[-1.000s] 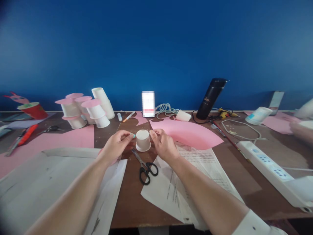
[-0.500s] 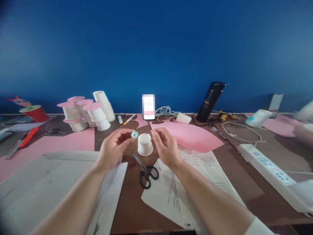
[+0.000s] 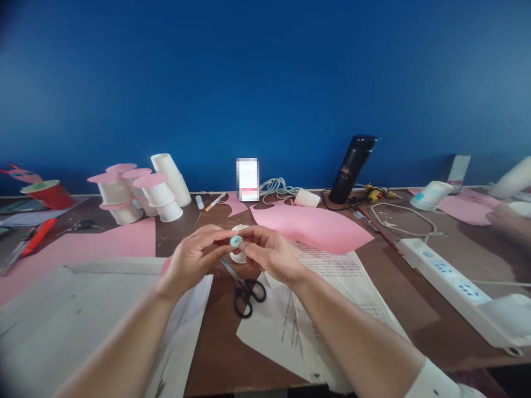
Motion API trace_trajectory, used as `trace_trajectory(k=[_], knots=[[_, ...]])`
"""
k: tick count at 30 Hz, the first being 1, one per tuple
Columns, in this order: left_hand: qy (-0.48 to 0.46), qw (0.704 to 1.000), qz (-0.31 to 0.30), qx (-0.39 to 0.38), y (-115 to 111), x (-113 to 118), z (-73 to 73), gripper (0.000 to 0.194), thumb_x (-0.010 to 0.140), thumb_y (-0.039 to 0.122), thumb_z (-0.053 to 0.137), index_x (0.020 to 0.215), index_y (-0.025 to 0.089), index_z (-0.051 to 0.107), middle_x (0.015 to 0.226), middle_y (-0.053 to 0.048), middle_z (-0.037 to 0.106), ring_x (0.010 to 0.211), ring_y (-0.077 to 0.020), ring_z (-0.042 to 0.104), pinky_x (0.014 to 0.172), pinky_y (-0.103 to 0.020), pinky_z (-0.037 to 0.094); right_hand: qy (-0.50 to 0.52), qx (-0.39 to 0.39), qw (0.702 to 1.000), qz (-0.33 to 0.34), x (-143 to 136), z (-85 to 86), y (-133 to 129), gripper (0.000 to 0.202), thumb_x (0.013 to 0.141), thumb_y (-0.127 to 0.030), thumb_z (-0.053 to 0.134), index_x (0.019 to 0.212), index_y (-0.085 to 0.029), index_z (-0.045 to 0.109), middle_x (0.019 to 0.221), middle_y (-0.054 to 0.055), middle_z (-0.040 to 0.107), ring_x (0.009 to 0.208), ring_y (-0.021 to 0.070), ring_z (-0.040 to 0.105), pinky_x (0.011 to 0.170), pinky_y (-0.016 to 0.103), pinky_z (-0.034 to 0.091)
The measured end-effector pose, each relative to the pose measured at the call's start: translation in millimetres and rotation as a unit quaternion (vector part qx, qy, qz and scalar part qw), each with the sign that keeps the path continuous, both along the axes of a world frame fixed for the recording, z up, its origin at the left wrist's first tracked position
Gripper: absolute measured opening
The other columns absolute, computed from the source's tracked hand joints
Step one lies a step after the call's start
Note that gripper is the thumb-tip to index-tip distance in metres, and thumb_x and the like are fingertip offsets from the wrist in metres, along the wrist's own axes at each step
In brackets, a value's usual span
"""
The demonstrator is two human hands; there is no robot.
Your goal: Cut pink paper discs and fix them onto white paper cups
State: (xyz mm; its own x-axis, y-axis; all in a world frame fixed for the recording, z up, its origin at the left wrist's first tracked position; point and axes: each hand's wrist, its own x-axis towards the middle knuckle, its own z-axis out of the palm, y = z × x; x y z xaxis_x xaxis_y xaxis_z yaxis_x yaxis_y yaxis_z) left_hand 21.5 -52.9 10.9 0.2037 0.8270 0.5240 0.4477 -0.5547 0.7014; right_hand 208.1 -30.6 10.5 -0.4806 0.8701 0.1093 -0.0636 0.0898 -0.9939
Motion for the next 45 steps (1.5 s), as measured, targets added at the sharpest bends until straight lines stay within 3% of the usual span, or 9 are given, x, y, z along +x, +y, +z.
trace_trajectory(k=[10, 15, 22, 28, 45], knots=[[-0.031, 0.990, -0.076, -0.112, 4.2, -4.9, -0.2, 0.025, 0.081, 0.037, 0.065, 0.101, 0.025, 0.073, 0.087, -0.004, 0.066, 0.083, -0.0163, 0.060, 0.076, -0.026, 0.046, -0.012, -0.032, 0.996, 0.079, 6.3, -4.6, 5.9, 0.017, 0.082, -0.029, 0.063, 0.092, -0.016, 0.065, 0.076, 0.003, 0.069, 0.047, 0.0049, 0.052, 0.038, 0.015, 0.032], [-0.052, 0.983, -0.092, -0.148, 5.9, -6.9, 1.8, 0.022, 0.080, 0.037, 0.065, 0.095, 0.023, 0.075, 0.084, -0.003, 0.066, 0.080, -0.0166, 0.060, 0.075, -0.026, 0.045, -0.034, -0.045, 0.993, 0.108, 7.3, -1.0, 4.3, 0.023, 0.081, -0.036, 0.066, 0.089, -0.015, 0.065, 0.079, 0.003, 0.069, 0.046, 0.0043, 0.053, 0.037, 0.014, 0.035], [-0.128, 0.959, -0.109, -0.226, 6.4, -5.1, -2.6, 0.025, 0.078, 0.038, 0.067, 0.093, 0.020, 0.073, 0.091, -0.005, 0.068, 0.083, -0.0176, 0.061, 0.076, -0.027, 0.047, -0.035, -0.033, 0.995, 0.085, 3.3, -1.5, 3.7, 0.032, 0.078, -0.045, 0.068, 0.081, -0.014, 0.064, 0.072, 0.002, 0.068, 0.042, 0.0045, 0.052, 0.035, 0.014, 0.039], [-0.176, 0.933, -0.136, -0.282, 5.1, -3.3, -3.5, 0.025, 0.076, 0.037, 0.070, 0.091, 0.017, 0.069, 0.081, -0.003, 0.068, 0.075, -0.0162, 0.061, 0.071, -0.028, 0.048, -0.034, -0.035, 0.997, 0.068, 2.0, -3.3, 3.4, 0.033, 0.077, -0.046, 0.069, 0.077, -0.014, 0.065, 0.067, 0.002, 0.069, 0.039, 0.0048, 0.053, 0.034, 0.015, 0.040], [-0.211, 0.920, -0.156, -0.291, 5.4, -1.0, -4.7, 0.023, 0.078, 0.036, 0.069, 0.090, 0.017, 0.068, 0.077, -0.003, 0.068, 0.074, -0.0155, 0.062, 0.073, -0.029, 0.047, -0.016, -0.045, 0.997, 0.061, 0.3, -6.9, 4.7, 0.030, 0.077, -0.043, 0.070, 0.078, -0.014, 0.067, 0.066, 0.001, 0.068, 0.039, 0.0049, 0.053, 0.035, 0.015, 0.041]])
